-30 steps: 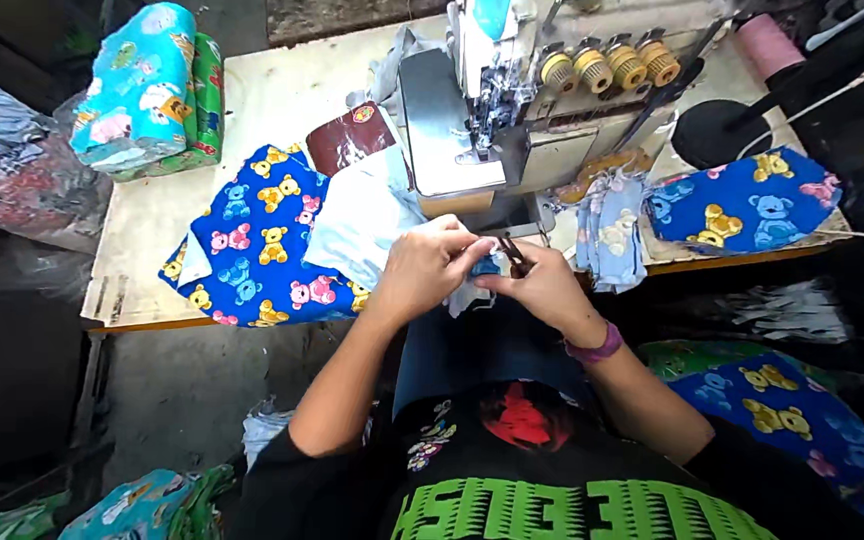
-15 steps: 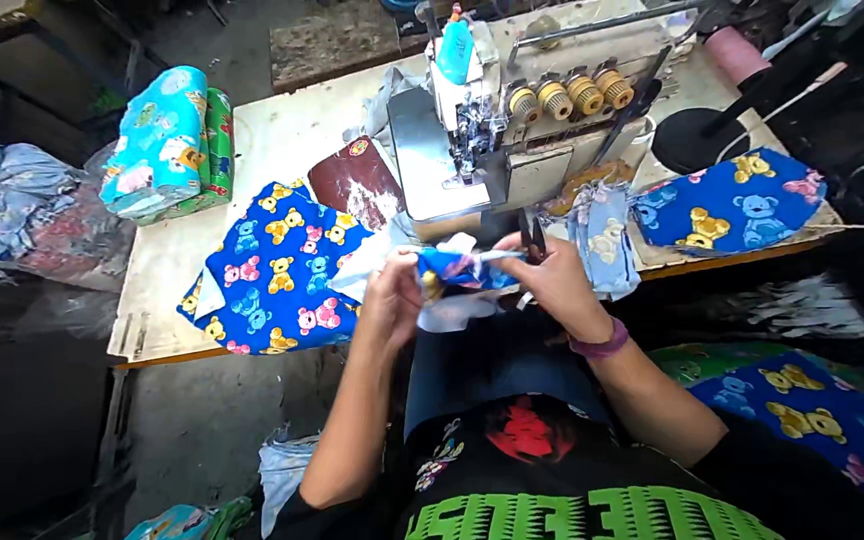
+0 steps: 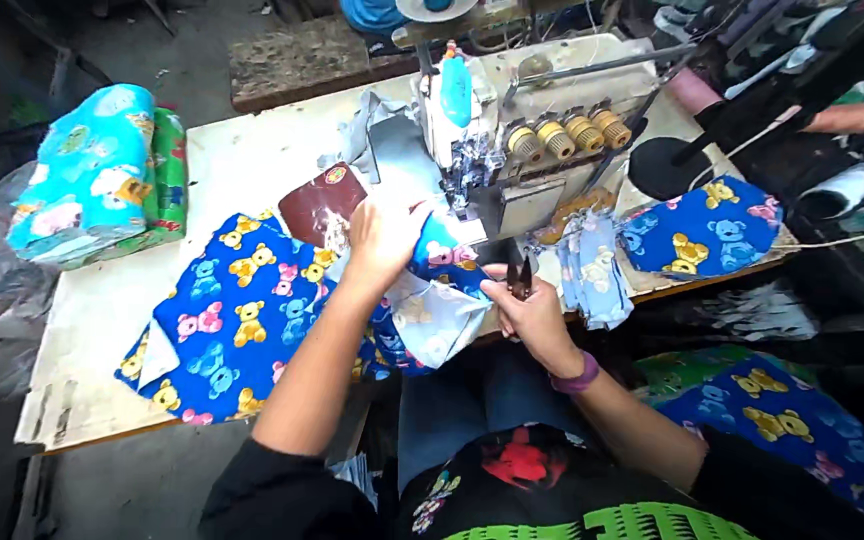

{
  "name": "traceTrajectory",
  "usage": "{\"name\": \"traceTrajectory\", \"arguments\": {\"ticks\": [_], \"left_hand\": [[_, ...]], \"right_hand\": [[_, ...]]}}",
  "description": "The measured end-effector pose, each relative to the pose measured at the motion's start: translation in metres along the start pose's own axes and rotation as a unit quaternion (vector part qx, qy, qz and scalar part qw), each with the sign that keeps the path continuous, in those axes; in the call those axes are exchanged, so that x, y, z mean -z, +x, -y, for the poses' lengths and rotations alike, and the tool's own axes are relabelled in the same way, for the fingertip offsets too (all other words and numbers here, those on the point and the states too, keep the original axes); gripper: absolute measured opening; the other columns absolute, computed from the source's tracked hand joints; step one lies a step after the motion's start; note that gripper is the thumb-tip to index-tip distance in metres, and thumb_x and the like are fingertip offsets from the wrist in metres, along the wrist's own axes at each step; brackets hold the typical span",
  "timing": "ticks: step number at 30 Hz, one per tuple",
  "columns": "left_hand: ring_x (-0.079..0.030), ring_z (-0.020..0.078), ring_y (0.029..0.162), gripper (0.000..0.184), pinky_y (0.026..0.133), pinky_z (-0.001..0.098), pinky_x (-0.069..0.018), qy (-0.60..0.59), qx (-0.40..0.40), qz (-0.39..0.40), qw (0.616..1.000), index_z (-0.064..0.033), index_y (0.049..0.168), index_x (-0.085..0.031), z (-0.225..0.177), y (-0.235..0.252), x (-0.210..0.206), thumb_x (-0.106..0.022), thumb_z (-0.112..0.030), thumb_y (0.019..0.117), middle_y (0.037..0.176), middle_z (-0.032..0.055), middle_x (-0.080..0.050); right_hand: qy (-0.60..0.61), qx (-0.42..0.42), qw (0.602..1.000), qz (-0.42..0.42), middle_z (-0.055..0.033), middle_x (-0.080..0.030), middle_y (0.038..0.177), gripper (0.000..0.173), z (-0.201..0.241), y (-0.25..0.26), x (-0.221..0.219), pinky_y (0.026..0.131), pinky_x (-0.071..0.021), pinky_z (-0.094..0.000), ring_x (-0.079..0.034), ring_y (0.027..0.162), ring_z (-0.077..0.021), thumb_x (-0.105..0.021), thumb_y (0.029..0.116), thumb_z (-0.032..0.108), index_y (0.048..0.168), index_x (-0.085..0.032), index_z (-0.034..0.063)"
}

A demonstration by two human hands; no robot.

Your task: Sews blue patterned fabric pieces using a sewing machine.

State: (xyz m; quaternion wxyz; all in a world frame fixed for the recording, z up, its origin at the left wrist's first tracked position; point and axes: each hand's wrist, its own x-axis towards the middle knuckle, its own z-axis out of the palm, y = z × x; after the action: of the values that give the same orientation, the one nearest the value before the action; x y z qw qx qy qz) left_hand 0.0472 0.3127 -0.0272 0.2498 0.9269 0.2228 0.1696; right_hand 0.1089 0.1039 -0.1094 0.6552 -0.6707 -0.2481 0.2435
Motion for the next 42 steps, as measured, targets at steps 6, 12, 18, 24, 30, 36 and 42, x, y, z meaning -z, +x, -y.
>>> {"name": "traceTrajectory", "arguments": {"ticks": [6, 12, 18, 24, 30, 36, 42], "left_hand": [[-0.068, 0.0349, 0.099, 0.022, 0.087, 0.0567, -0.0507, -0.003, 0.023, -0.016, 1.000, -0.0013, 0.102, -0.076, -0.002, 0.028, -0.015, -0.061, -0.017, 0.0984, 0.100, 0.0184, -0.071], [-0.067, 0.0359, 0.101, 0.021, 0.090, 0.0576, -0.0487, -0.024, 0.051, -0.018, 0.998, 0.0032, 0.102, -0.072, 0.002, 0.053, -0.014, -0.061, -0.013, 0.0958, 0.101, 0.0213, -0.070], [-0.054, 0.0453, 0.124, 0.025, 0.102, 0.0648, -0.0346, 0.117, -0.051, -0.142, 0.982, -0.0007, 0.108, -0.071, -0.007, 0.029, -0.017, -0.064, -0.020, 0.0942, 0.118, 0.0242, -0.066], [-0.054, 0.0411, 0.129, 0.024, 0.112, 0.0592, -0.0308, 0.006, -0.197, -0.152, 0.968, -0.0034, 0.113, -0.076, -0.008, -0.065, -0.029, -0.064, -0.020, 0.1018, 0.127, 0.0231, -0.067], [-0.069, 0.0322, 0.109, 0.010, 0.108, 0.0502, -0.0474, -0.120, -0.318, -0.072, 0.938, -0.0006, 0.098, -0.077, -0.070, -0.105, -0.138, -0.069, -0.006, 0.0942, 0.102, 0.0153, -0.074], [-0.072, 0.0309, 0.107, 0.012, 0.106, 0.0458, -0.0511, -0.196, -0.195, -0.013, 0.961, 0.0058, 0.100, -0.075, -0.085, -0.087, -0.192, -0.068, -0.001, 0.0943, 0.104, 0.0177, -0.075], [-0.067, 0.0346, 0.110, 0.012, 0.102, 0.0446, -0.0522, -0.175, -0.221, -0.068, 0.957, 0.0068, 0.102, -0.071, -0.084, -0.087, -0.193, -0.066, 0.002, 0.0932, 0.109, 0.0216, -0.070]], "right_hand": [[-0.203, 0.106, 0.961, 0.154, -0.0084, -0.070, 0.081, 0.059, 0.021, 0.021, 0.014, 0.065, -0.0557, -0.0246, -0.064, 0.066, -0.0083, -0.059, 0.0984, 0.011, 0.154, -0.043, -0.0016], [-0.080, 0.057, 0.994, 0.053, -0.0005, -0.061, 0.069, 0.076, 0.029, 0.027, 0.007, 0.047, -0.0453, -0.0178, -0.050, 0.049, -0.0010, -0.067, 0.0967, 0.012, 0.162, -0.027, 0.0086], [-0.219, 0.220, 0.949, 0.053, -0.0112, -0.075, 0.095, 0.018, 0.019, 0.023, 0.018, 0.069, -0.0602, -0.0302, -0.072, 0.076, -0.0153, -0.065, 0.0985, 0.009, 0.111, -0.073, -0.0005], [-0.191, 0.305, 0.933, 0.019, -0.0138, -0.072, 0.109, 0.015, 0.020, 0.007, 0.099, 0.082, -0.0577, -0.0206, -0.070, 0.095, -0.0096, -0.069, 0.0961, 0.007, 0.105, -0.077, -0.0030], [-0.363, 0.327, 0.872, -0.025, -0.0222, -0.067, 0.111, 0.026, -0.036, -0.054, 0.170, 0.070, -0.0581, -0.0279, -0.069, 0.087, -0.0216, -0.078, 0.0909, 0.016, 0.105, -0.069, -0.0039], [-0.411, 0.265, 0.871, 0.039, -0.0208, -0.068, 0.115, 0.017, -0.040, -0.041, 0.167, 0.065, -0.0605, -0.0406, -0.072, 0.080, -0.0291, -0.072, 0.0923, 0.008, 0.104, -0.072, -0.0035], [-0.376, 0.174, 0.905, 0.099, -0.0153, -0.073, 0.103, 0.017, -0.018, -0.022, 0.177, 0.073, -0.0604, -0.0428, -0.072, 0.081, -0.0253, -0.063, 0.1001, 0.011, 0.102, -0.073, -0.0027]]}}
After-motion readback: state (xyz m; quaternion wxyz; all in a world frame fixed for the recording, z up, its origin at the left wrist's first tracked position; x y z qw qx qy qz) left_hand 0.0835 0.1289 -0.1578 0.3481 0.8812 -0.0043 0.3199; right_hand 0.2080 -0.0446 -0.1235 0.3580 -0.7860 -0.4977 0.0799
